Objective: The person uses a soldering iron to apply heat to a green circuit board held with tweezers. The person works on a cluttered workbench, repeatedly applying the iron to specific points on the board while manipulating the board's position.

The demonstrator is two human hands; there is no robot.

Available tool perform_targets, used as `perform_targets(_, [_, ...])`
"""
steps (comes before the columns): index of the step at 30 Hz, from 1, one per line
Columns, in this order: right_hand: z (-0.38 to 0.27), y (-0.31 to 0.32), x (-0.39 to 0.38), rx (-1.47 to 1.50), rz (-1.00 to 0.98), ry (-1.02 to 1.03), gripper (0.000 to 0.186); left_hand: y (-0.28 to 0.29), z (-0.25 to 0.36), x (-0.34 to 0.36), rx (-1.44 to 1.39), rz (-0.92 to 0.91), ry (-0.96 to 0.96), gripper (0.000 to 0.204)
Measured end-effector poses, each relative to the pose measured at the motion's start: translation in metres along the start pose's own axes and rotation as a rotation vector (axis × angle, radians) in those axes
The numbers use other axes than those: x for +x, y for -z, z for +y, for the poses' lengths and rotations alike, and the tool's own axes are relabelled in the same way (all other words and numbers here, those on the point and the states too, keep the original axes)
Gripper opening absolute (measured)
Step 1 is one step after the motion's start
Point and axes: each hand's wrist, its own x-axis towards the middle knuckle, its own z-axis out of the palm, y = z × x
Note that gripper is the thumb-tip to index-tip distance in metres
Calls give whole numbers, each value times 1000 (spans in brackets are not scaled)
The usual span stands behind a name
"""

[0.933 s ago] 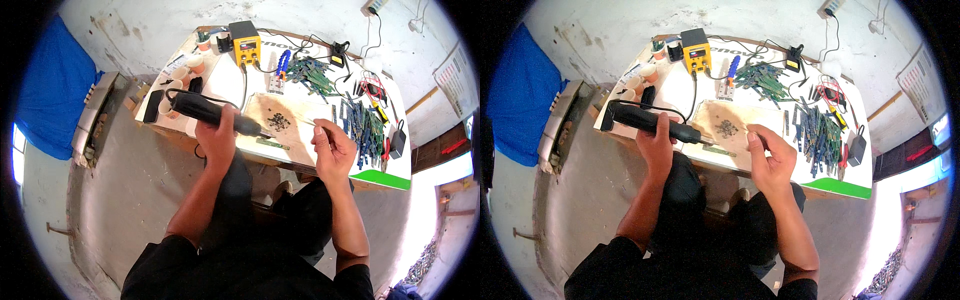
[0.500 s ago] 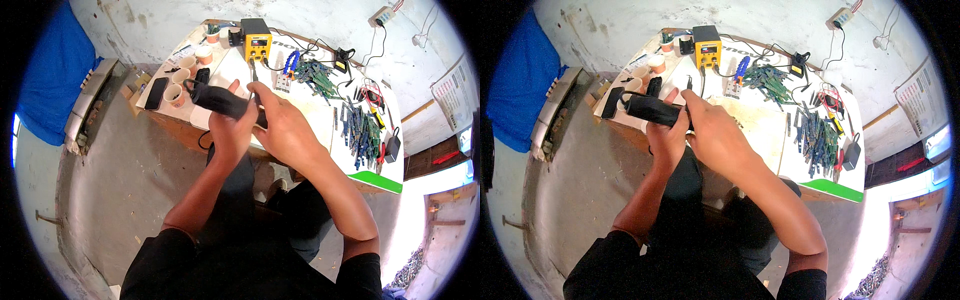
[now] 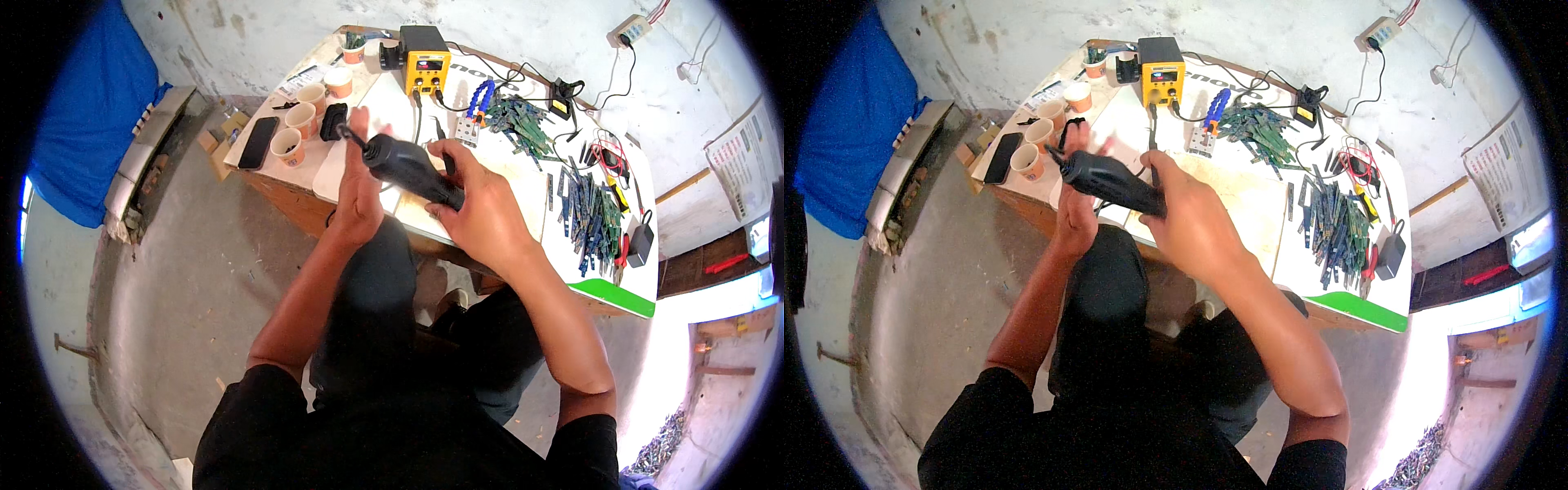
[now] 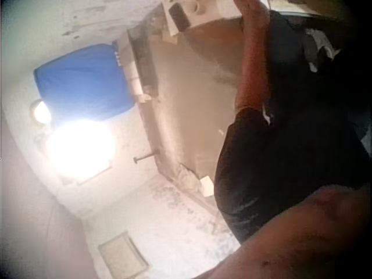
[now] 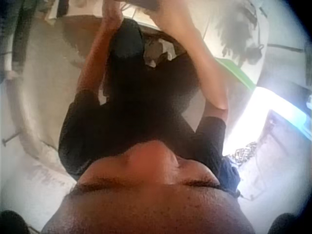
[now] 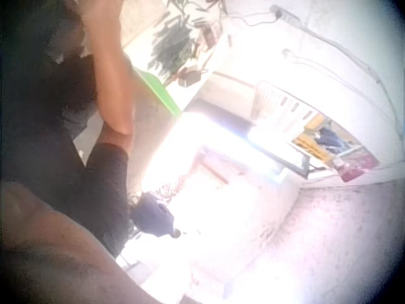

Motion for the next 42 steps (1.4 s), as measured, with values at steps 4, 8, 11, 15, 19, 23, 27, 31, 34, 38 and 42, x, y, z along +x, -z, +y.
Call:
perform_targets(4, [0, -4, -11, -2, -46, -10, 71, 16, 12, -14, 701, 290, 41, 82])
perform_targets(8, [4, -11, -14, 63, -131, 41, 75, 24, 16, -30, 839, 373, 54, 83])
perform_targets(11, [10, -26, -24, 4, -136, 125, 74, 23, 14, -53, 724, 274, 151, 84])
perform_targets(15, [18, -43, -36, 35, -103, 233, 64, 1, 17, -68, 401, 291, 285, 86])
perform_targets(19, [23, -40, -41, 44, -49, 265, 73, 2, 7, -55, 264, 289, 348, 75])
perform_targets(23, [28, -39, -42, 48, -12, 241, 80, 17, -6, -31, 700, 209, 409, 61])
perform_targets(27, [29, -35, -44, 22, -76, 204, 61, 42, -14, -21, 997, -13, 437, 72])
perform_targets(31, [32, -35, -45, 0, -98, 171, 61, 67, -28, -27, 971, -155, 573, 45])
perform_targets(34, [28, -34, -46, -39, -114, 146, 67, 81, -29, -31, 1038, -158, 516, 25])
perform_targets(38, [30, -37, -47, -67, -84, 173, 72, 95, -30, -40, 1223, -14, 406, 21])
perform_targets(42, [28, -37, -45, -83, -130, 145, 69, 99, -39, -46, 1290, 79, 278, 16])
